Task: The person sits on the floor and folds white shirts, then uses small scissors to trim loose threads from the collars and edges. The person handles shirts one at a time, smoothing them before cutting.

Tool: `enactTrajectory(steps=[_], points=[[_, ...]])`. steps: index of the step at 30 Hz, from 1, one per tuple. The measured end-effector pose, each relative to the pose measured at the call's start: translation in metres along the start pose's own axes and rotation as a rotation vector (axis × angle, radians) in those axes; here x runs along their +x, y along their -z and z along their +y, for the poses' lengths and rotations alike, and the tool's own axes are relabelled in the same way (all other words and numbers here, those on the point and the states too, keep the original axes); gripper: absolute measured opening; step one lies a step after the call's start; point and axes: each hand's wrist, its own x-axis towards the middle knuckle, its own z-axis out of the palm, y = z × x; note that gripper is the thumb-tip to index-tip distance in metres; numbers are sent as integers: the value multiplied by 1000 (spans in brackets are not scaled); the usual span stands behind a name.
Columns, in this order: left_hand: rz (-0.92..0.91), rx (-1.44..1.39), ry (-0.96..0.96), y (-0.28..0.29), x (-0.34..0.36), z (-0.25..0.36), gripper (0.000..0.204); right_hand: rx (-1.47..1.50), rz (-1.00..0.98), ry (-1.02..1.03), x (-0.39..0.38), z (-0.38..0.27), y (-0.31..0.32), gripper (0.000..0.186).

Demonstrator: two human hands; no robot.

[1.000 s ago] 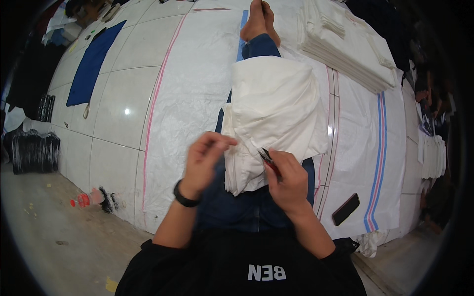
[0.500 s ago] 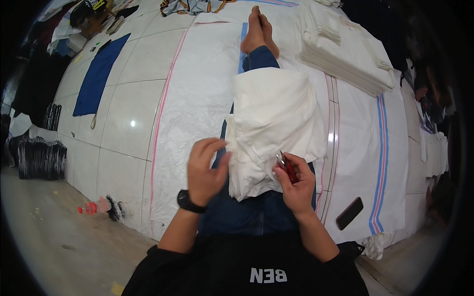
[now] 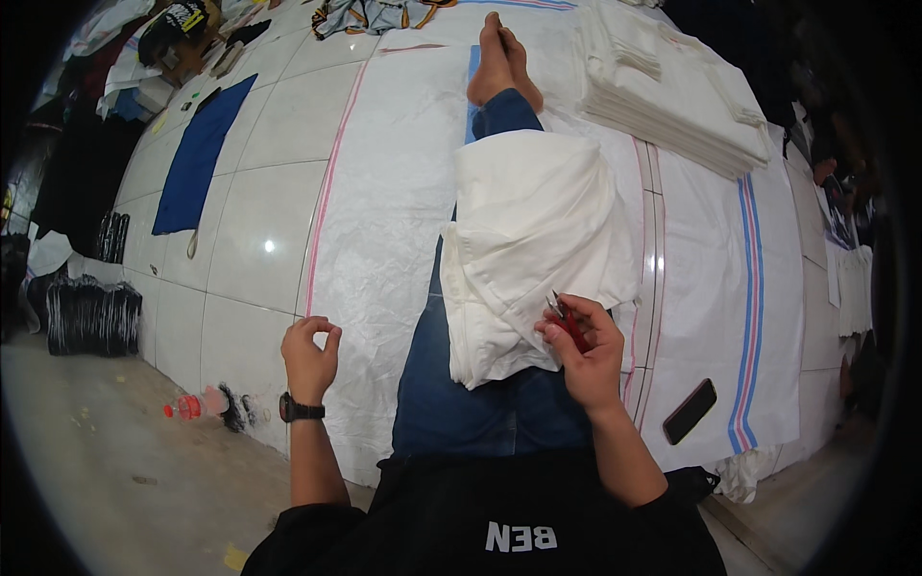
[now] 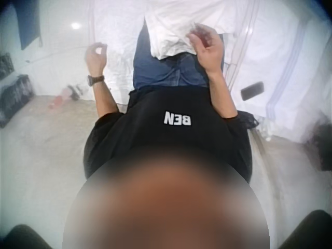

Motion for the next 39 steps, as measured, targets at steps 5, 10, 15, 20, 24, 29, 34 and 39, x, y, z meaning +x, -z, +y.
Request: enactTrajectory(steps=[5,10,15,20,24,29,34,39], points=[[155,-506,-458,-13,-9,99,23,-282,-3,138,-3,-11,-11,34],[6,-389,-786,-38,7,174,21,-556,-26,310,-3,-19,-13,34],[-111,-544,-723,-44,13,169,14,-665,-75,364,-2,-19,-15,36],[-212,-628,-618,-40,12,163,10,-893,-150,490,3,-20,-23,33],[-167,-609,-653,-43,10,167,6,-1052,-197,518,6,-22,-30,33],[-361,-1231,-195,-40,6,125,15,-940,-111,510,2,-20,-27,36],[-287,-58,-180,-7,24,8,16,-637,-38,303,-12,-20,-11,35],[74,-375,-271,-18,18,18,24,-1014,-202,341,-9,-16,-11,42]])
